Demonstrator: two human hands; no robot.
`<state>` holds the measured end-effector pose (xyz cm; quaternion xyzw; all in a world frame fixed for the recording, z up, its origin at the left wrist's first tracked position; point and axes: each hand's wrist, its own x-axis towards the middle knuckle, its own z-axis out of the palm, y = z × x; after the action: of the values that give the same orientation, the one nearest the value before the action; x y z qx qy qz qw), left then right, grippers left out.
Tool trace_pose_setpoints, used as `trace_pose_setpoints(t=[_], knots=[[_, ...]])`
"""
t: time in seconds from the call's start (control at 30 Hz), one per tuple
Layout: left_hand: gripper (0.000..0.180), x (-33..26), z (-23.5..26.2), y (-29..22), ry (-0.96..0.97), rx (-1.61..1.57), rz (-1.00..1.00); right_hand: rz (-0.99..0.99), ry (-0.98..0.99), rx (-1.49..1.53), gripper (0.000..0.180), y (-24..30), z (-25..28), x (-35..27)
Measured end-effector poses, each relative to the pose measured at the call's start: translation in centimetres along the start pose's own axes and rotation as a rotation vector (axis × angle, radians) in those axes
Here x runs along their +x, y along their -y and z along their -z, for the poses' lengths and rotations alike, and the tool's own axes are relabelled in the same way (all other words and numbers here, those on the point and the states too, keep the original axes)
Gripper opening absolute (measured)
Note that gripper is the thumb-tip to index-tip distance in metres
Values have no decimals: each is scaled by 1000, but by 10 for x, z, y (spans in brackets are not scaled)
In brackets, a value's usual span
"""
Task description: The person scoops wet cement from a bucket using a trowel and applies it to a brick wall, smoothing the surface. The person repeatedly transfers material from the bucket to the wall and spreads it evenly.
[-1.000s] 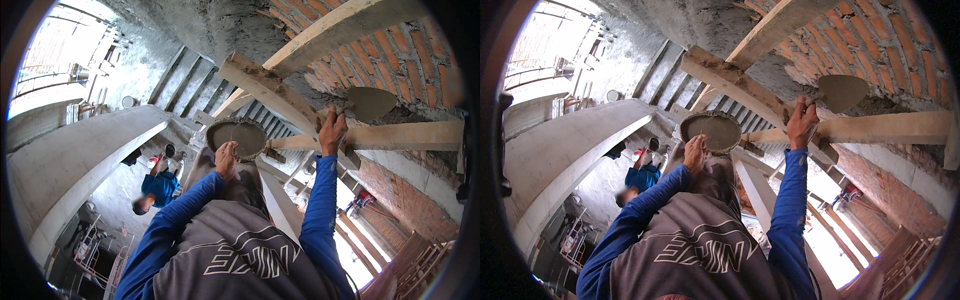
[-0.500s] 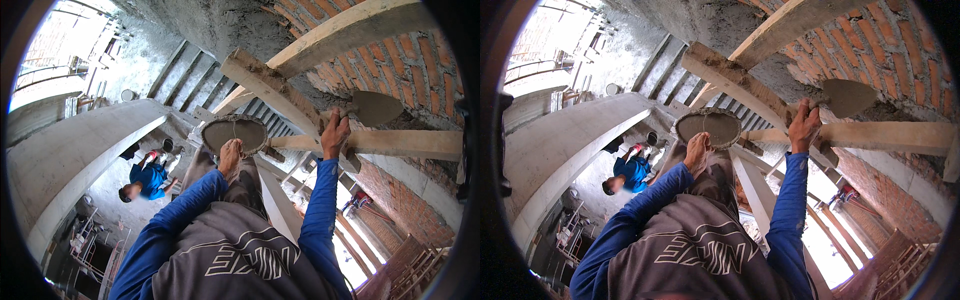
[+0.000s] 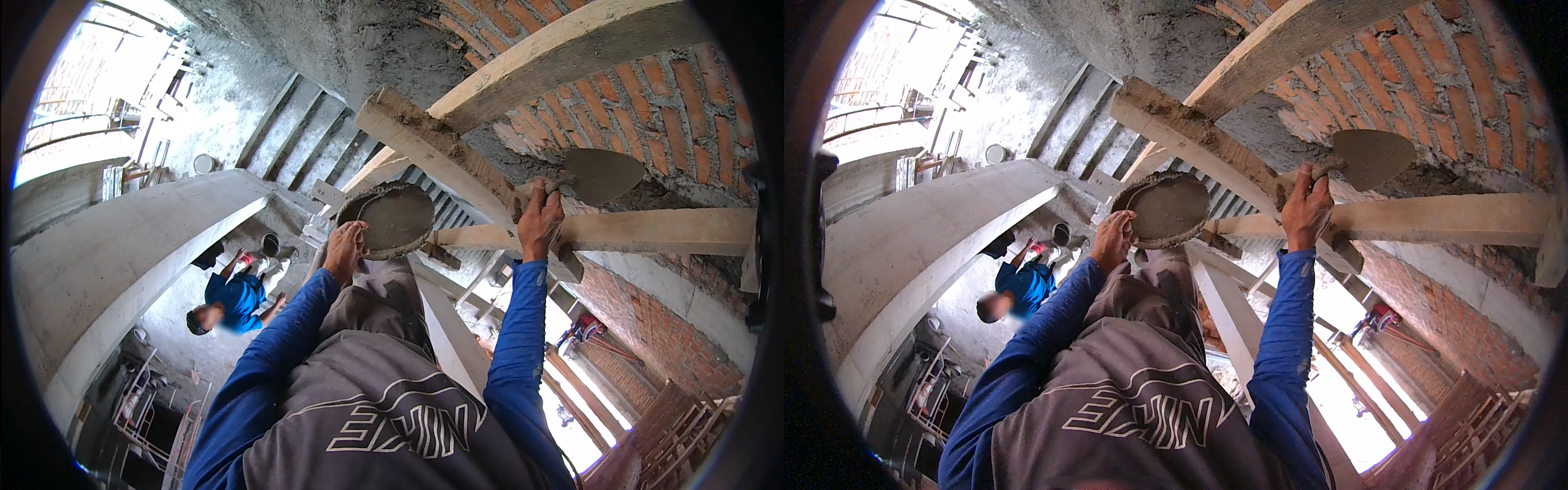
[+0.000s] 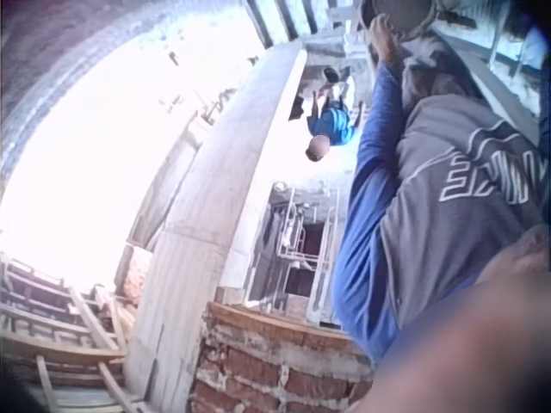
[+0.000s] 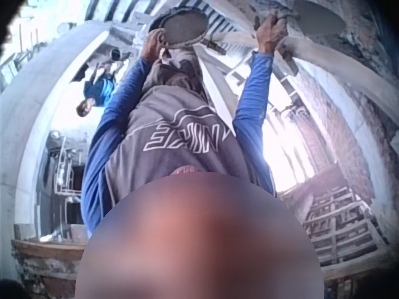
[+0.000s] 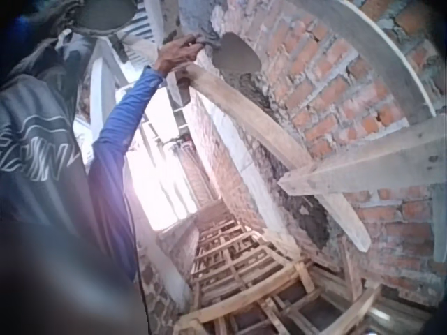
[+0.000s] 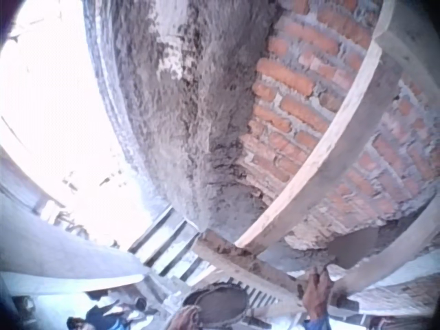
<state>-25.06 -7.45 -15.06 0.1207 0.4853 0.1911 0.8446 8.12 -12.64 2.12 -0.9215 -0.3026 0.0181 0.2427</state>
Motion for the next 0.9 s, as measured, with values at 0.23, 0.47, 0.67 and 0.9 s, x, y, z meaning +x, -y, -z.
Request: trace_pose_setpoints(t=[0.23, 0.47, 0.67, 0.9], knots=[[18, 15, 33, 1, -157, 169, -39, 30, -29, 136, 44, -3, -1, -2], [19, 21, 42, 8, -209, 214, -85, 43, -39, 323, 45, -9, -2, -3], [22, 24, 45, 9, -236, 265, -108, 156, -206, 456, 44, -1, 4, -1], [24, 27, 47, 13, -255, 256, -139, 379, -320, 577, 31, 51, 100, -55]])
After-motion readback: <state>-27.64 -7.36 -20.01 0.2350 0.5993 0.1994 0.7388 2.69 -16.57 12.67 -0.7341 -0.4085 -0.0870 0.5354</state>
